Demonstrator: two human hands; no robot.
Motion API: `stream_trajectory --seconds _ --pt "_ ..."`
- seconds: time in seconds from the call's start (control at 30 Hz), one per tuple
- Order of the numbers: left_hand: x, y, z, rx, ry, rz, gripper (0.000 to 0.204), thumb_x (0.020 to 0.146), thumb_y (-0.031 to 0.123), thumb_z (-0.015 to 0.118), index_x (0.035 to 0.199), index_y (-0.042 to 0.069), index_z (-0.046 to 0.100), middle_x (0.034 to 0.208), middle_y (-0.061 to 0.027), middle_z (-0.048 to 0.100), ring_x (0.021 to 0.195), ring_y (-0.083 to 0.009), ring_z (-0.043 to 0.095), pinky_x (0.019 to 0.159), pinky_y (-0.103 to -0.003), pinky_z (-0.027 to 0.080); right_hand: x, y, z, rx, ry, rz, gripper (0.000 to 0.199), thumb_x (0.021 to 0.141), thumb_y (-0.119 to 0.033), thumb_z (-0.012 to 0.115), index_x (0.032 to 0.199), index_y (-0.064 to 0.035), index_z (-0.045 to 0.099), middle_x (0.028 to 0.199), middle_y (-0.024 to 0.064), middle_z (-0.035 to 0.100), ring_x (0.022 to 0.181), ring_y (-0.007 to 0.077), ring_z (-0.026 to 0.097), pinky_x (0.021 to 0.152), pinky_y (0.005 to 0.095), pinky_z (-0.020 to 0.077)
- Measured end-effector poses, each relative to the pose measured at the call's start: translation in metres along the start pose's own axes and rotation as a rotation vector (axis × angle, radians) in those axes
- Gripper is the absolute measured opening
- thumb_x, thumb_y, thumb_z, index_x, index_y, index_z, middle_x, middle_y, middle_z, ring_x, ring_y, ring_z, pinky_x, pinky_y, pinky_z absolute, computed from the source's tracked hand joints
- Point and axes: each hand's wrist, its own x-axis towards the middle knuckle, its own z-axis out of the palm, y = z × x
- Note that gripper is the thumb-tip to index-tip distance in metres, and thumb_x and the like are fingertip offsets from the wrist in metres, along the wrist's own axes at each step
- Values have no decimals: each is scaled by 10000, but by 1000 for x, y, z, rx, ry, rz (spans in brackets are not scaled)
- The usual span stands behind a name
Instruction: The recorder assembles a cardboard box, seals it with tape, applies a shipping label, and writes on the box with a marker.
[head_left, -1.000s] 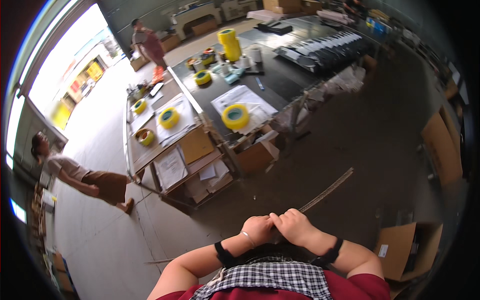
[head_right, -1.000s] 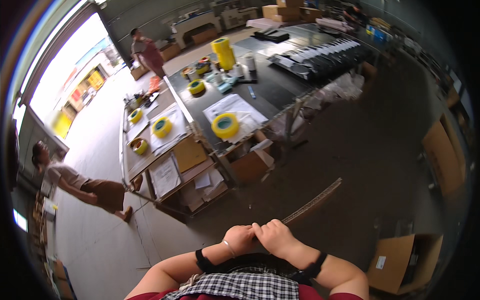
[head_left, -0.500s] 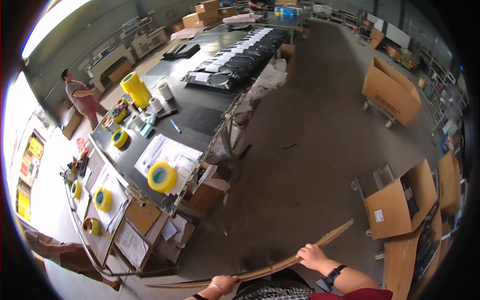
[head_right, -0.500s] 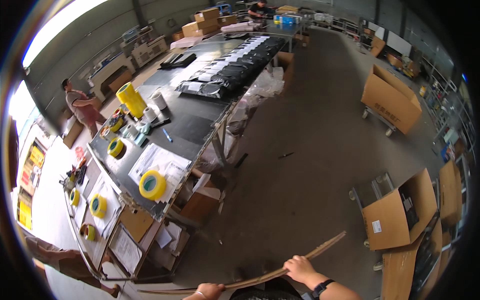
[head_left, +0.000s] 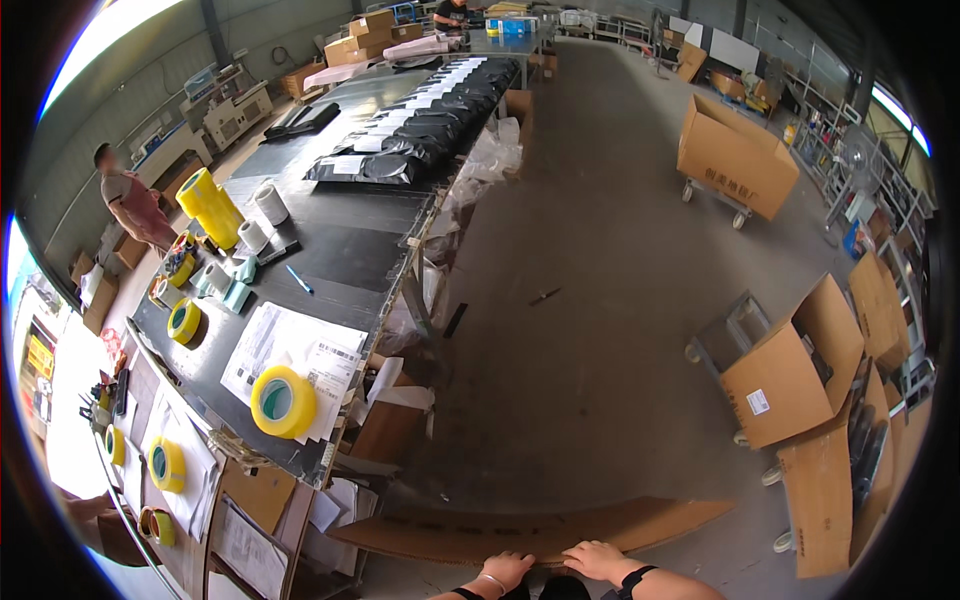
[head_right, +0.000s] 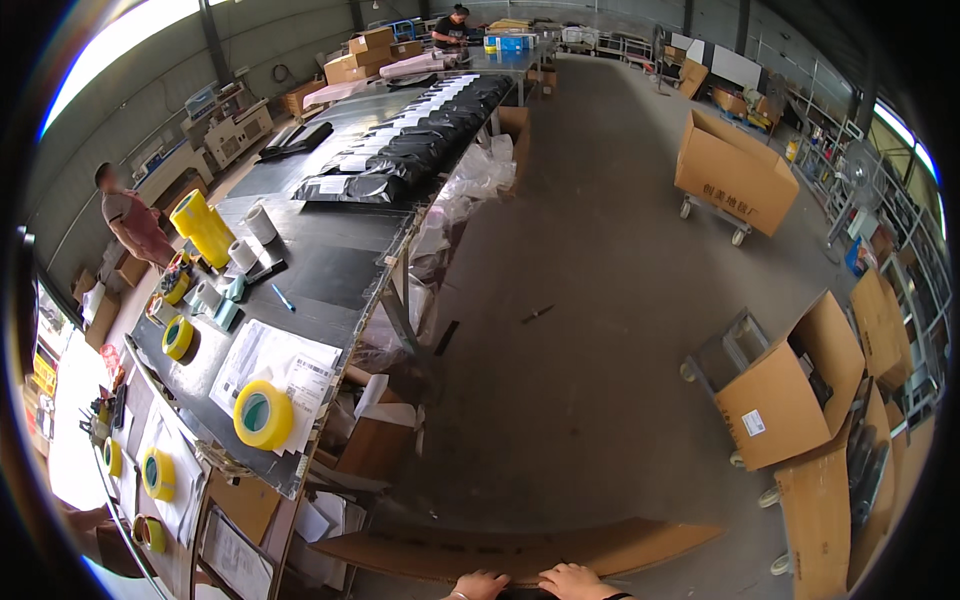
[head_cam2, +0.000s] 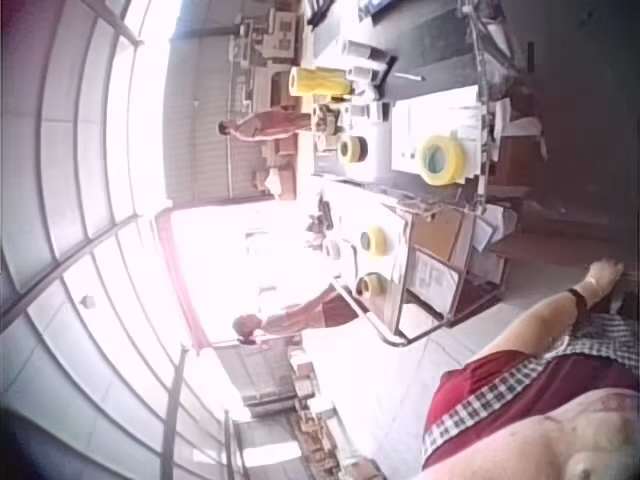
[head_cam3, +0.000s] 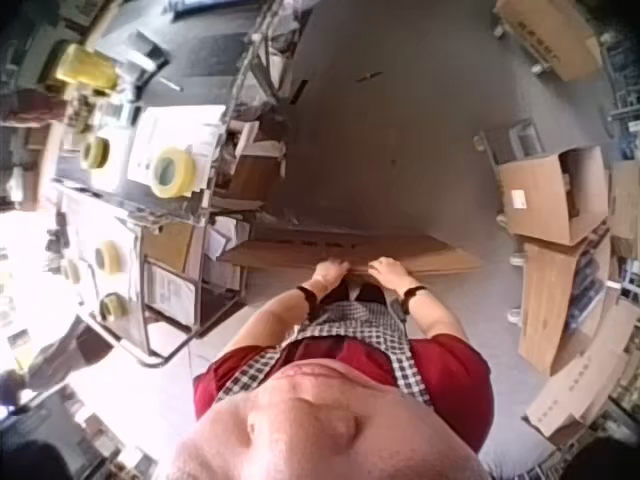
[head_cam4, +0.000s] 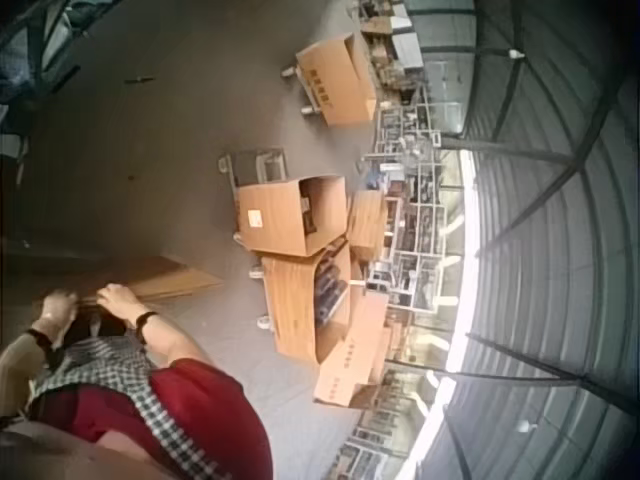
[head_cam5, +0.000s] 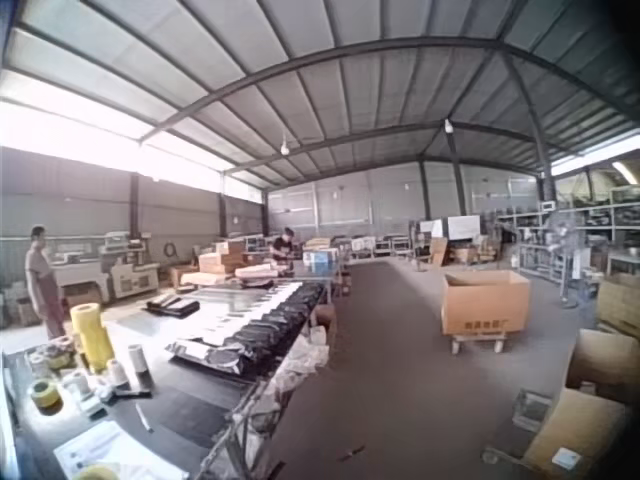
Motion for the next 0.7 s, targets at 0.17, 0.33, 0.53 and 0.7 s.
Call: stream_trajectory --seconds 0.17,0.33,0.53,0.7 --pt "-2 -13 -15 196 225 107 292 920 237 462 1196 202 550 1209 -105 607 1084 -317 608 855 -455 524 18 6 3 -52 -40 72 507 957 -555 383 1290 -230 585 1274 94 588 1202 333 525 1002 446 429" --pt "-14 10 -20 329 407 159 709 913 259 482 1546 253 162 1437 -167 459 1302 -369 463 1041 -524 404 50 32 -10 52 132 68 467 944 -563 403 1184 -245 647 1180 99 627 1106 315 585 908 465 488" --pt "-27 -22 44 236 285 233 426 919 216 452 1342 250 487 1363 -119 527 1153 -320 587 874 -444 531 72 47 -39 -183 506 -174 457 856 -586 548 976 -160 658 874 49 672 808 280 660 644 389 546" --pt "-49 2 41 63 -121 67 472 894 150 468 1358 238 473 1334 -87 562 1127 -291 610 840 -408 545 76 61 -57 -353 587 -206 266 833 -447 635 855 -182 635 829 34 636 690 251 640 563 388 529"
